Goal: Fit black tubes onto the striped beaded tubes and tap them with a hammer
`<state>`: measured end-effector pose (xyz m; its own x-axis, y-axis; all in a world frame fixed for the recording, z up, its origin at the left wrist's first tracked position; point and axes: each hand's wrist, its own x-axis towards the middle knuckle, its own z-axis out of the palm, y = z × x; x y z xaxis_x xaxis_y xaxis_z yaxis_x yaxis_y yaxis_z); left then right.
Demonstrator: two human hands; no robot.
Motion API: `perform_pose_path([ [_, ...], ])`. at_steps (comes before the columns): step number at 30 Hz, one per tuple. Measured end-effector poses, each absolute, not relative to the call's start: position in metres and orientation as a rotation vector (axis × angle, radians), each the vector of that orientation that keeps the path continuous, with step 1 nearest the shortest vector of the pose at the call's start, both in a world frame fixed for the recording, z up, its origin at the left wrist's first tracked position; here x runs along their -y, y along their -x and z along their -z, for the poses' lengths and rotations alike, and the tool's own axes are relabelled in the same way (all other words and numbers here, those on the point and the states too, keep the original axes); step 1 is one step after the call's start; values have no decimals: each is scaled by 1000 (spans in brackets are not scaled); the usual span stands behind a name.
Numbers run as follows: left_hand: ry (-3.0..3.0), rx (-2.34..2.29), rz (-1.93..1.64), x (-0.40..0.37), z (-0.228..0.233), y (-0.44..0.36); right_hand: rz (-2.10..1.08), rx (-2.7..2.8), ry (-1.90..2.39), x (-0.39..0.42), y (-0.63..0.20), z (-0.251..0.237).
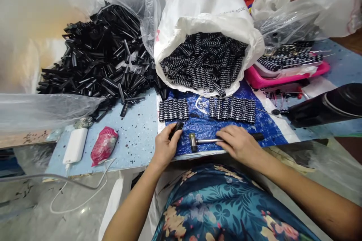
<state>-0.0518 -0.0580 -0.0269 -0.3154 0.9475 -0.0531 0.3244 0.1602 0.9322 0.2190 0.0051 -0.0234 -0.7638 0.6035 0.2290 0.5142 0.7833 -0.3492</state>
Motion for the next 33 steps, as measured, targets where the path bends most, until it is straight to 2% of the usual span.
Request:
perform_pose_path([
  [2,-1432,-1891,-912,57,32,66,-321,2663,911,-5,-226,24],
  [5,-1452,-1900,-659,52,37,75,-368,2514,873,-5,-214,16],
  [8,-1331,-1805,-611,47,41,76,-387,2399,796,-10,-193,5],
  [13,-1297,-1766,-562,38,41,79,-142,2703,794,-16,-171,0],
  [19,-1281,-1687,-393,22,34,87,-388,2550,413,-3,-164,1],
  [23,-1361,-1739,-355,16,34,79,-257,2792,419,3,-165,12],
  [25,-1416,-1782,-328,17,28,78,-262,2740,409,1,-171,16],
  [30,-1442,-1623,-295,66,-13,119,-227,2647,502,-17,-208,25],
  [33,-1313,-1441,131,117,-31,161,-222,2689,601,-27,-217,26],
])
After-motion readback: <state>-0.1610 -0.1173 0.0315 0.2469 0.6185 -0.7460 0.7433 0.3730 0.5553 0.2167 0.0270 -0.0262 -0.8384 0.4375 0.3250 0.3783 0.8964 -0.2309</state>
